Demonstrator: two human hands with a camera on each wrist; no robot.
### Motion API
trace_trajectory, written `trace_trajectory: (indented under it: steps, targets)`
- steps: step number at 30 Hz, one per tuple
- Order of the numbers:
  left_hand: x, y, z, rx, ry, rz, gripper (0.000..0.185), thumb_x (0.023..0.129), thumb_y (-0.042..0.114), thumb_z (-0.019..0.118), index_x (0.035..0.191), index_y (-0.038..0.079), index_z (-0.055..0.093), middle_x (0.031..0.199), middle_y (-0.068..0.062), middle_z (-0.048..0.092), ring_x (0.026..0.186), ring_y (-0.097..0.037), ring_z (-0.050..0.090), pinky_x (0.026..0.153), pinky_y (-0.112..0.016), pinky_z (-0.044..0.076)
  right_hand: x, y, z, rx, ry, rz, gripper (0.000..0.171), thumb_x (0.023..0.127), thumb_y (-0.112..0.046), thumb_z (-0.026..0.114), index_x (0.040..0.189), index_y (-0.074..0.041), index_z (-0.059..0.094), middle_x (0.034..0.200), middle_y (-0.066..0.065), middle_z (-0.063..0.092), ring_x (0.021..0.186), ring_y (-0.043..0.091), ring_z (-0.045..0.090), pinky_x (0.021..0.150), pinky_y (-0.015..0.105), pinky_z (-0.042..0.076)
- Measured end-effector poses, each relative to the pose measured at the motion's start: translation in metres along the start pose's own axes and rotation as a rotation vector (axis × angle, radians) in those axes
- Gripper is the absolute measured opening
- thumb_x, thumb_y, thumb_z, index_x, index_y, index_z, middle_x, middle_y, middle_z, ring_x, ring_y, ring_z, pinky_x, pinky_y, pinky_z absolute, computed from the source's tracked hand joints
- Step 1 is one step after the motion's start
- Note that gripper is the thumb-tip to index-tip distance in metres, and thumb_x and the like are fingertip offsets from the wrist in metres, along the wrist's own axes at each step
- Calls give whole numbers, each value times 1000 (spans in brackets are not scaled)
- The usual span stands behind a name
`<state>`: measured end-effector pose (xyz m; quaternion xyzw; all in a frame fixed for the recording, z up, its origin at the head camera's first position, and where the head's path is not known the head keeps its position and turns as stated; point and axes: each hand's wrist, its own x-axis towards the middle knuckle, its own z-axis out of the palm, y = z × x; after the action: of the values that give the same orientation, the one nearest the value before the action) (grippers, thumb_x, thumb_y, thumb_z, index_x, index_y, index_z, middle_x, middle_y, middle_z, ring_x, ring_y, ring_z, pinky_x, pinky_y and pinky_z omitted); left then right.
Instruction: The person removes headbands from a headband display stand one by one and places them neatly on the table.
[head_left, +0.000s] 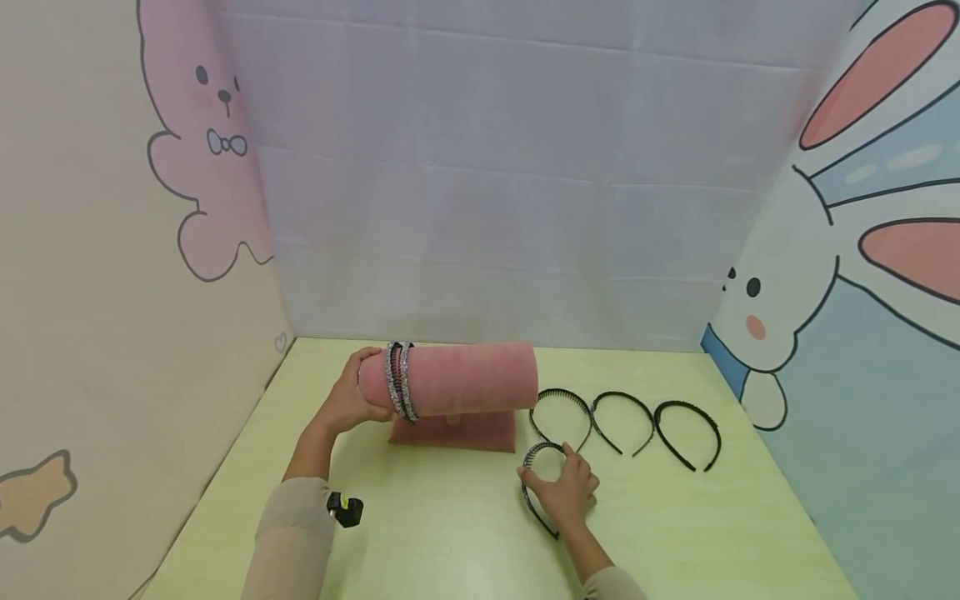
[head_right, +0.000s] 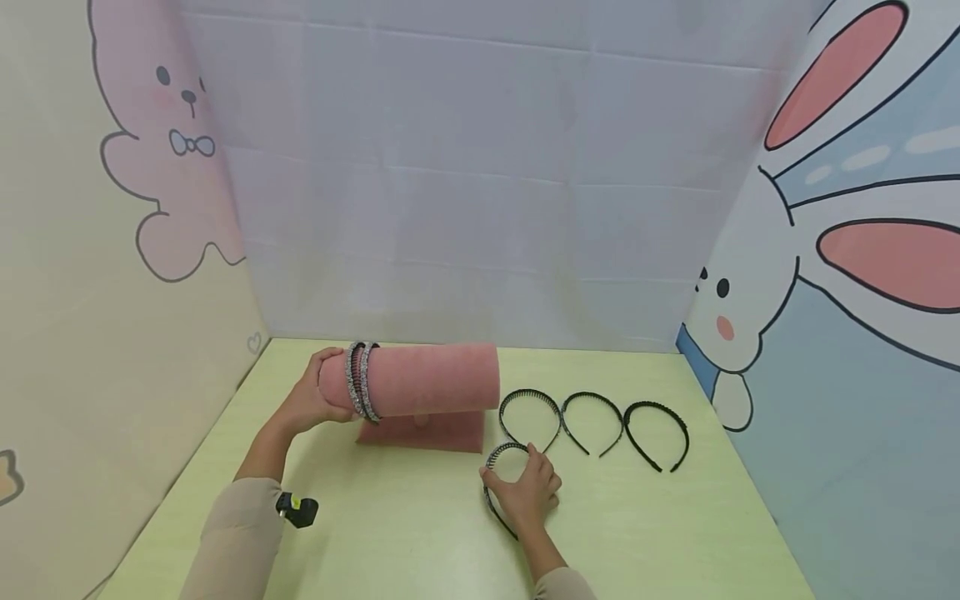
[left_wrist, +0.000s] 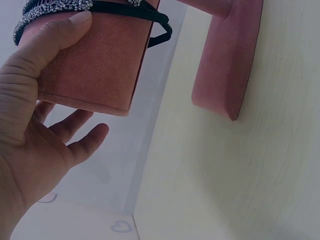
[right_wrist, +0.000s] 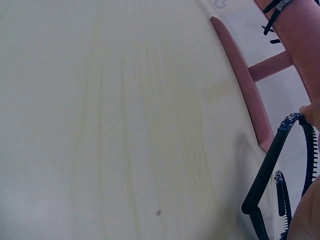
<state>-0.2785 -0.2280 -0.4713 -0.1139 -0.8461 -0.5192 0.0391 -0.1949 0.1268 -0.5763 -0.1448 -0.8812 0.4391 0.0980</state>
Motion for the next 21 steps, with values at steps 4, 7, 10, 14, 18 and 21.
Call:
trace_trajectory:
  steps: [4, 7, 10, 14, 18, 21]
  targets:
    - [1, -1, 0, -4, 2, 3, 111, 49, 2, 90, 138, 23, 27, 132, -12, 37, 111, -34, 44, 85, -49, 42, -1, -1, 5, -41, 23, 24, 98, 58, -54, 80, 134, -6, 40, 131, 24, 37, 114, 44, 27, 83, 63, 26]
    - [1, -1, 0, -1, 3, -2, 111, 49, 2, 90, 138, 23, 27, 132, -11, 37, 111, -34, 44, 85, -48, 42, -1, -1, 8, -70, 28, 36, 97, 58, -54, 80, 132, -6, 40, 129, 24, 38, 114, 44, 27, 83, 62, 25]
    - [1, -1, 0, 4, 1, -6, 111, 49, 3, 90, 138, 23, 27, 132, -11, 37, 111, -34, 44, 85, -49, 42, -1, 0, 12, -101, 27, 44, 96, 58, -55, 79, 131, -5, 40, 128, 24, 39, 112, 44, 27, 82, 62, 26]
    - [1, 0, -1, 8, 0, -6, 112, 49, 4, 90, 139, 23, 26, 133, -12, 37, 112, -34, 43, 86, -49, 42, 0, -1, 15, -149, 5, 40, 99, 57, -55, 79, 131, -3, 40, 125, 26, 38, 110, 45, 28, 79, 62, 26]
    - [1, -1, -1, 8, 1, -8, 111, 49, 4, 90, 139, 23, 26, 133, -12, 37, 111, -34, 43, 86, -49, 42, -1, -2, 17, -191, -37, 34, 99, 58, -54, 79, 133, -2, 40, 125, 26, 37, 111, 45, 26, 80, 62, 24]
    - [1, -1, 0, 9, 0, -7, 111, 50, 1, 89, 139, 24, 26, 133, -12, 37, 111, -35, 44, 86, -49, 42, -4, -2, 18, -202, -53, 34, 97, 60, -51, 79, 134, -1, 40, 127, 26, 36, 113, 45, 24, 82, 62, 22]
